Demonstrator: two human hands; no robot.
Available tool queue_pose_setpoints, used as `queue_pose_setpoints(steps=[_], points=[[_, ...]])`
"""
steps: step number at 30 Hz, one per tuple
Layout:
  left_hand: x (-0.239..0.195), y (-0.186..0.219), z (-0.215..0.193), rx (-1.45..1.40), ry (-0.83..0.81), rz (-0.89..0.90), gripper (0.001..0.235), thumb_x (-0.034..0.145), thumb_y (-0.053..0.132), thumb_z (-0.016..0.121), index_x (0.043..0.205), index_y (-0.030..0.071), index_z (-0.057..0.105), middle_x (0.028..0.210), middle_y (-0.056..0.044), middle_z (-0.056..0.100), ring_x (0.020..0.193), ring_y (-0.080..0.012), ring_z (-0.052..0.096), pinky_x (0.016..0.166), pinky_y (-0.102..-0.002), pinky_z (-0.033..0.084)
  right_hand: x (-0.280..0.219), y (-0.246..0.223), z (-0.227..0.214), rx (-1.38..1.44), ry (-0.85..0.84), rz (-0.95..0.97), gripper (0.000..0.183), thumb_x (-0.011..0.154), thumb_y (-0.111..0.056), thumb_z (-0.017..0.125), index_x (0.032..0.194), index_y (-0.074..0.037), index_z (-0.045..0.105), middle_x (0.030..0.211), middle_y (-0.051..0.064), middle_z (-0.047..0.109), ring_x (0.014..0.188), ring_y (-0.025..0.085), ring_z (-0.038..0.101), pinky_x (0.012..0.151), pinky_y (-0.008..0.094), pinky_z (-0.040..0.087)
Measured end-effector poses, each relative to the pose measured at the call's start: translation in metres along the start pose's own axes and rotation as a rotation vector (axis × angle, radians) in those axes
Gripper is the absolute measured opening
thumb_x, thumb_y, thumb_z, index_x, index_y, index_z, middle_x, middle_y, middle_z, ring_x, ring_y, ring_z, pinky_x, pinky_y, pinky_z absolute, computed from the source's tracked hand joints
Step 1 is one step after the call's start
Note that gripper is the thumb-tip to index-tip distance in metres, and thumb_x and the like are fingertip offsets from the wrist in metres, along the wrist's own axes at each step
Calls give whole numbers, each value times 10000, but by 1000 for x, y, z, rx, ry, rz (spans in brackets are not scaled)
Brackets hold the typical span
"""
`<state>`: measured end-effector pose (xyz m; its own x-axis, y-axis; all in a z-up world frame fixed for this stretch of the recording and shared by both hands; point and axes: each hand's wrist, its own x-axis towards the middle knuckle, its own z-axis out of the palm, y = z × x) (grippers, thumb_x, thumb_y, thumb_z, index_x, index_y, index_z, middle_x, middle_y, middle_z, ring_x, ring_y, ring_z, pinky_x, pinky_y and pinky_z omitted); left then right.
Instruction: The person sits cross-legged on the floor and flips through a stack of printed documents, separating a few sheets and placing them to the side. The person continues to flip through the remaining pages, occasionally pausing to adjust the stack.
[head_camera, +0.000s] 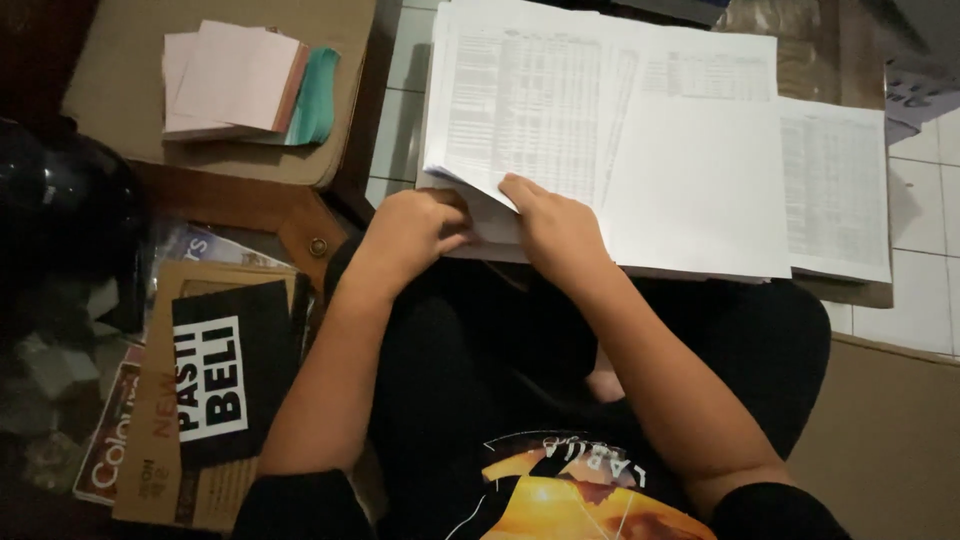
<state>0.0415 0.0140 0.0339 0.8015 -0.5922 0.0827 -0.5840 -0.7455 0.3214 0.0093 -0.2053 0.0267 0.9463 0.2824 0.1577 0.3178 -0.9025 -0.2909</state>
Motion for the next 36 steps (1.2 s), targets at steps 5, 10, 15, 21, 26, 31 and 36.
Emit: queue_pose_setpoints(steps=[5,10,15,21,26,31,36], points=[[-9,-14,5,32,60,63,97,846,249,787,932,204,788,806,-21,730,790,-295,692,784,-409,540,-10,-1,4,15,38,-42,364,1034,-157,426,1365,-178,576,1425,39,618,1156,295,679,882,399,562],[-5,-7,-1,152,361,258,99,908,324,782,924,248,721,843,93,689,883,-131,654,887,-323,454,-8,-13,-9,70,-2,-98,485,1040,-365,536,1417,-61,532,1443,191,549,1337,366,561,1068,444,494],[11,66,-16,16,779,190,254,926,201,764,1172,262,750,1272,20,679,1212,-245,544,1033,-451,303,32,80,32,720,152,486,382,938,-217,520,1234,-47,692,1058,252,734,1032,451,705,883,542,524],[66,151,53,-175,338,452,223,898,169,762,1071,51,684,997,-121,673,844,-334,604,722,-454,480,-41,116,-123,611,776,568,497,1045,-540,549,1247,-87,584,1068,40,606,966,146,592,862,296,510],[78,159,87,-79,263,399,259,825,206,795,677,122,600,726,-33,543,610,-255,555,490,-402,433,-87,124,-151,55,685,6,160,1048,4,509,1180,12,598,1010,136,578,829,239,578,581,346,425],[76,155,82,-109,288,339,175,819,295,807,763,149,728,692,9,639,614,-199,654,599,-287,523,-109,150,-99,-152,369,-235,356,1066,19,478,1310,-55,726,1228,174,762,1112,332,723,874,410,591],[78,150,90,-32,219,338,135,796,186,776,708,97,725,607,-35,613,622,-223,632,620,-330,530,-128,142,-89,-195,92,-79,520,920,25,473,1381,-169,618,1318,60,716,1103,293,715,834,446,588]])
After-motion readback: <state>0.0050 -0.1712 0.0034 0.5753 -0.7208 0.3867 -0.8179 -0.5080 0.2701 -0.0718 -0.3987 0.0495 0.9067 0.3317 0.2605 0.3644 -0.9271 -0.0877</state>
